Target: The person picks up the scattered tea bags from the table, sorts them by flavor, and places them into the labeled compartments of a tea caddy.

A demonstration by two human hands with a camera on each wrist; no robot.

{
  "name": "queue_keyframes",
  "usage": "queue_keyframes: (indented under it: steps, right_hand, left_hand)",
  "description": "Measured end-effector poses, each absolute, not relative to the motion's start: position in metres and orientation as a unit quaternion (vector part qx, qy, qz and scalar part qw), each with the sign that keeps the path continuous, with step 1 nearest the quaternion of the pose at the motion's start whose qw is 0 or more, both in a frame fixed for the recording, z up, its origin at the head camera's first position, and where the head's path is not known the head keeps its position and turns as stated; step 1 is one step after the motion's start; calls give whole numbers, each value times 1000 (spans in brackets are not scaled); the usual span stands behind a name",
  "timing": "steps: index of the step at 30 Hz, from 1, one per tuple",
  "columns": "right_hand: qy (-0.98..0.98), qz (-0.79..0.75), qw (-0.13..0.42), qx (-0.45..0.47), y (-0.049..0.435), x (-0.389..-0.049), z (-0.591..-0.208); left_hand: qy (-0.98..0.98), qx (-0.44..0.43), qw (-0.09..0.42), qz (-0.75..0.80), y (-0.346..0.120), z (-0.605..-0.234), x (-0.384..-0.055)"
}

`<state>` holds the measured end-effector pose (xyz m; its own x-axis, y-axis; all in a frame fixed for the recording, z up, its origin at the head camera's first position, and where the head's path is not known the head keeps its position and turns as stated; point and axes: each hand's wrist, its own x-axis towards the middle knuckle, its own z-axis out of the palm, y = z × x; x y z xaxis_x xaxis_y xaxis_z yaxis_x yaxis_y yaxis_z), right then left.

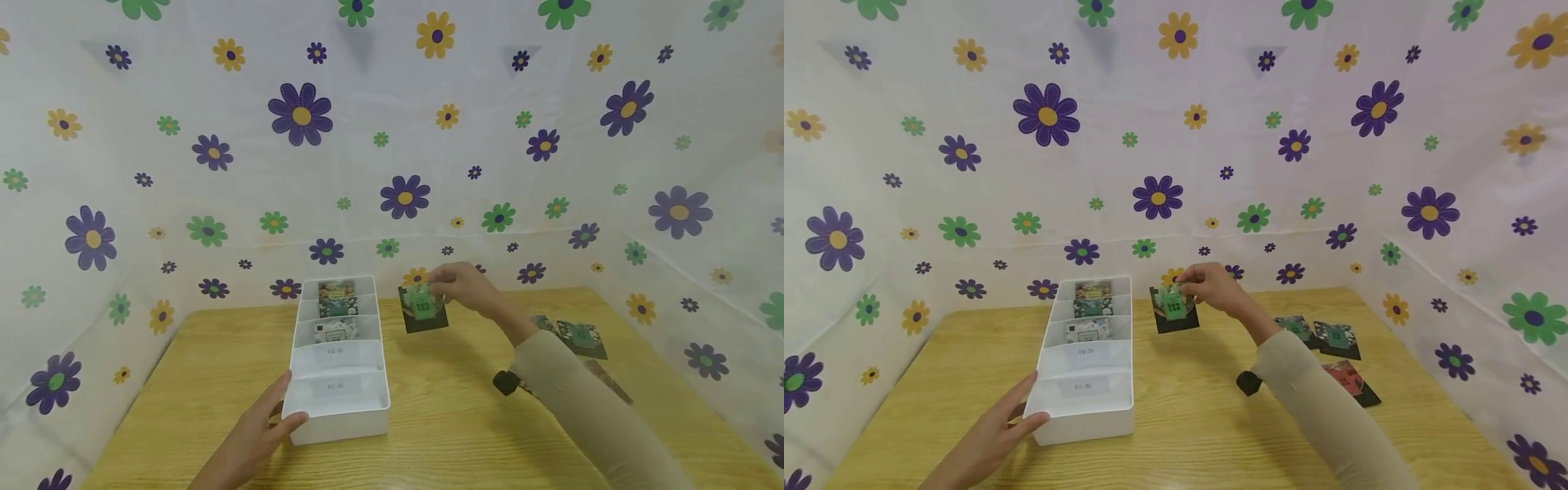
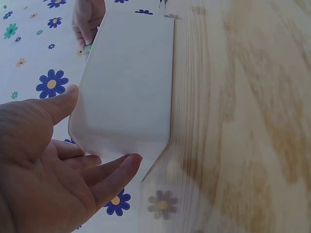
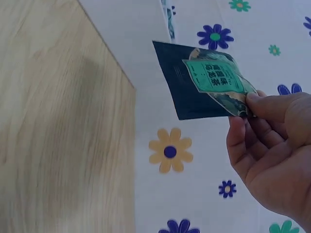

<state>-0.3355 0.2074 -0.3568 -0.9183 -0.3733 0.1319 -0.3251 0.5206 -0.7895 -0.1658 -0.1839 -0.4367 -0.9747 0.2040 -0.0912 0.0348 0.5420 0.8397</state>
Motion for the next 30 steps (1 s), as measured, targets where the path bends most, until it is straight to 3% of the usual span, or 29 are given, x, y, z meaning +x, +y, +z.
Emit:
queue_keyframes:
  steps: [15,30]
  right_hand:
    - [830,-528,-63,-167,145,-364,-354]
    - [809,-558,-84,-168,93,-392,-363]
  left_hand:
    - [876,52,90,472,-183,-436,-167]
    - [870,56,78,483,-185,-437,-165]
